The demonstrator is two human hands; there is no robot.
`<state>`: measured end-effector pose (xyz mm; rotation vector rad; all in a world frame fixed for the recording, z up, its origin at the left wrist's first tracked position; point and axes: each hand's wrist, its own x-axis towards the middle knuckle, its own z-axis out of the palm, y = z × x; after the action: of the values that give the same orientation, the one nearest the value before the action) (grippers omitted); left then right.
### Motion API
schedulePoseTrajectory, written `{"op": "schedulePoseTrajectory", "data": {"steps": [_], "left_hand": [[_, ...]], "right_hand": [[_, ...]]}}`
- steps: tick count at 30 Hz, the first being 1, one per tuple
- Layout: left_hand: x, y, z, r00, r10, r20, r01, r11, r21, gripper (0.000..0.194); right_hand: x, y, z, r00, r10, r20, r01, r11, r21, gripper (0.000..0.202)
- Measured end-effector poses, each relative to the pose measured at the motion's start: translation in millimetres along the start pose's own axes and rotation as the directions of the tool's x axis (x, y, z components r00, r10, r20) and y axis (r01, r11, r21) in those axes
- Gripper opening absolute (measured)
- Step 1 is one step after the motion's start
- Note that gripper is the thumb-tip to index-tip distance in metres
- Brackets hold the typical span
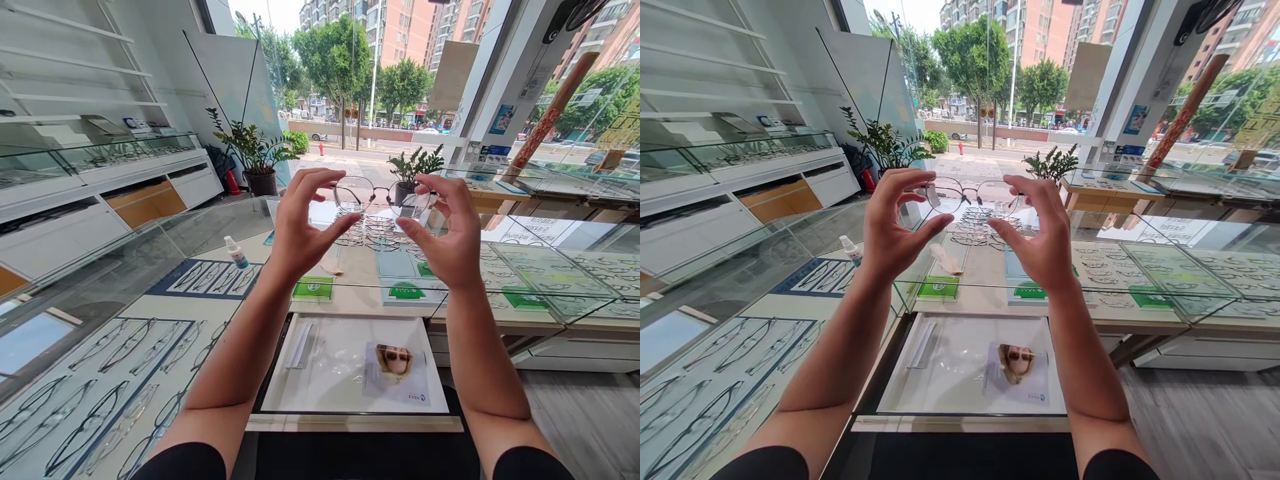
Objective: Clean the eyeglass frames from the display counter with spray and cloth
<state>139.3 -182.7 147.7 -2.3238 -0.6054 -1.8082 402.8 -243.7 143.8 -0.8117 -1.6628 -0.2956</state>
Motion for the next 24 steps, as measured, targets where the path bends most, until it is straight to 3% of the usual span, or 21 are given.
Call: {"op": "schedulePoseTrajectory", "data": {"steps": [14, 24], "left_hand": [[-3.5, 0.9, 7.0, 0.996, -0.060, -0.058, 0.059, 0.998, -0.020, 0.067], [-2.5, 3.3, 6.2, 0.996, -0.035, -0.078, 0.036, 0.999, 0.018, 0.061]], "right_hand": [[0.9, -3.2, 0.9, 0.999, -0.028, -0.021, 0.027, 0.999, -0.042, 0.054], [0.6, 2.7, 2.9, 1.000, -0.019, -0.002, 0.019, 0.999, -0.033, 0.052]]}}
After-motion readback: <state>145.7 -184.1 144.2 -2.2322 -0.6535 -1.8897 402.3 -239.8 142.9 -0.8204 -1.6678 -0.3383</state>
